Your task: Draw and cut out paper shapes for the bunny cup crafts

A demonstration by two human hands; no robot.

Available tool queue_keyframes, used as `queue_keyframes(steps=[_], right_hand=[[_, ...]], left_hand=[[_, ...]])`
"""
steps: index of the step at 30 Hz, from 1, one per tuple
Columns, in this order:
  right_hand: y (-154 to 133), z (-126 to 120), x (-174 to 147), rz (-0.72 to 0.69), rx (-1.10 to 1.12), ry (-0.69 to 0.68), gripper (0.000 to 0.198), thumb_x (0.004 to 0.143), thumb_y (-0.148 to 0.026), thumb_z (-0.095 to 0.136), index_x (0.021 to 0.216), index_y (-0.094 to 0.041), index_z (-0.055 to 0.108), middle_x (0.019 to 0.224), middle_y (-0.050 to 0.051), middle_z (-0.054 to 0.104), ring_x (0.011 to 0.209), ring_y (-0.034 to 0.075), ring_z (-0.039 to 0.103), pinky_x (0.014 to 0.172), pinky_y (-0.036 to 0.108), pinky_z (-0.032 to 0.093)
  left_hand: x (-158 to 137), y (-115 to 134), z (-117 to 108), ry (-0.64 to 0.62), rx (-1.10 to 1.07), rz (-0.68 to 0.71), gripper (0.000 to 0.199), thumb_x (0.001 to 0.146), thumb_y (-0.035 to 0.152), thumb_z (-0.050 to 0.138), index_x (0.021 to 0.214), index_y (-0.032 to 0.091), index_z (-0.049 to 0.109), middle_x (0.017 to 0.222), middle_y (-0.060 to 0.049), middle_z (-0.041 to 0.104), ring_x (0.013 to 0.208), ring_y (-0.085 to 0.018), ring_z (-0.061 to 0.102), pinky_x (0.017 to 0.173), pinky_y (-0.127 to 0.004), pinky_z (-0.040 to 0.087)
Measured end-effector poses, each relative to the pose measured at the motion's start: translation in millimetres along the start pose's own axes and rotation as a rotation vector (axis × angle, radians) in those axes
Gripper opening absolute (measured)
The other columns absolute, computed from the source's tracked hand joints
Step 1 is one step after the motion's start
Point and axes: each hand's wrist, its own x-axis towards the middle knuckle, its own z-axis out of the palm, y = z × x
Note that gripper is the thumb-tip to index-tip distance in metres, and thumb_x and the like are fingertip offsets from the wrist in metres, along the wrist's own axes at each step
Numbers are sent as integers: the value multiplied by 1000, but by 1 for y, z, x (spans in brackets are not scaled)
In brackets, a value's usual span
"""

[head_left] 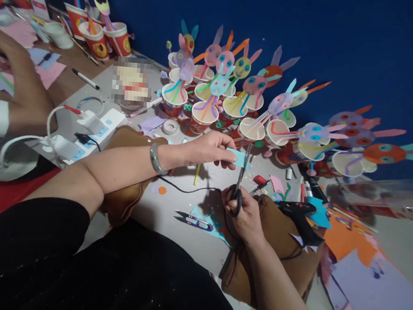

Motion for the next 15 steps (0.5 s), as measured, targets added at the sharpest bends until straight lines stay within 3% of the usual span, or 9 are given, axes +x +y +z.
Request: queue_keyframes(steps=[10, 15], right_hand=[[0, 1, -1, 34, -12, 45, 39, 87, -57, 64, 72, -22, 53, 61, -3, 47, 53, 11, 37, 49, 27, 30], [0, 2, -1, -33, 33, 39, 49, 80, -66, 69, 71, -22, 49, 66, -2, 50, 56, 12, 40, 53, 28, 34]], left_hand=[[1, -2, 1, 15, -47, -7, 10, 83, 7, 62, 76, 12, 57, 67, -3, 72, 54, -5, 59, 55, -19, 43], [-1, 4, 3, 59, -30, -13, 10, 84, 7, 62, 76, 11, 58, 67, -2, 71, 56, -5, 60, 58, -19, 43]])
